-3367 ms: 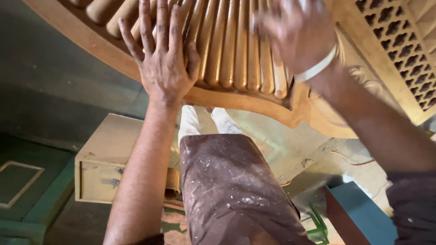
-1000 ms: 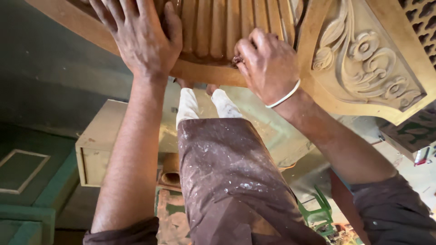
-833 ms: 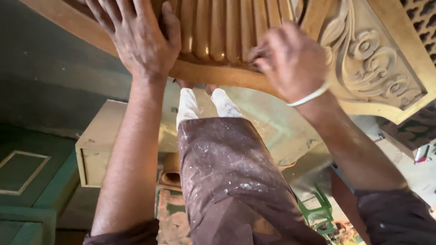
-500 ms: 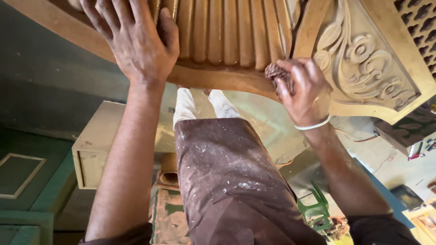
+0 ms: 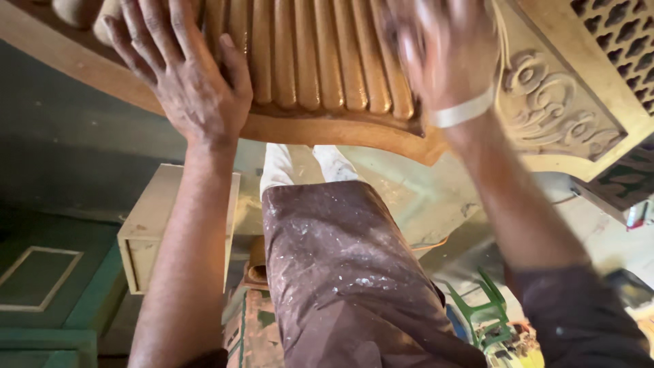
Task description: The person applies a liquid finish to a carved wooden panel using a cloth. They dip the cloth into a container and wipe the finish onto the fan-shaped and floral carved areas, repeatedly reapplying the liquid to ensure coverage.
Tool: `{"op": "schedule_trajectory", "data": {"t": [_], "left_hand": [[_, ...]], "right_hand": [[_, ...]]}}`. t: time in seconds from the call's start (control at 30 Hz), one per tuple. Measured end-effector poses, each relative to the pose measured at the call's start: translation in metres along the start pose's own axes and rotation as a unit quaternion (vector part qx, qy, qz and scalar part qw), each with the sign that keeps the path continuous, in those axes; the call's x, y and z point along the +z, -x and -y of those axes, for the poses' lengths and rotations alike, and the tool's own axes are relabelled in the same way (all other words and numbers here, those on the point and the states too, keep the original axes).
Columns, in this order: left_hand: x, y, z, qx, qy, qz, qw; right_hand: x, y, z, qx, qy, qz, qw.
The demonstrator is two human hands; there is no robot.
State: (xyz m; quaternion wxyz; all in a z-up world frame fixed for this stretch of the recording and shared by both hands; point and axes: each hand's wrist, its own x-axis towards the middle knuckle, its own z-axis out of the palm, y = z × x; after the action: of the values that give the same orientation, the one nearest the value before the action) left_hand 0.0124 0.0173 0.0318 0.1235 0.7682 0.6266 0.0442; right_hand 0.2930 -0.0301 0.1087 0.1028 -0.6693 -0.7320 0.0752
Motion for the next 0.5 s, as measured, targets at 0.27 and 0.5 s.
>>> {"op": "schedule_trajectory", "data": {"t": [0.27,0.5], "left_hand": [[-0.007,-0.002,-0.002,-0.005,-0.002,0.025,1.000],[0.000,-0.001,0.002,0.011,-0.012,-0.016,1.000]], "right_hand": [[0.015,0.132,-0.030,0.138,-0.132,0.042,0.981],[0.036,0.041,-0.004,0.127,-0.153,-0.039,0.979]]}}
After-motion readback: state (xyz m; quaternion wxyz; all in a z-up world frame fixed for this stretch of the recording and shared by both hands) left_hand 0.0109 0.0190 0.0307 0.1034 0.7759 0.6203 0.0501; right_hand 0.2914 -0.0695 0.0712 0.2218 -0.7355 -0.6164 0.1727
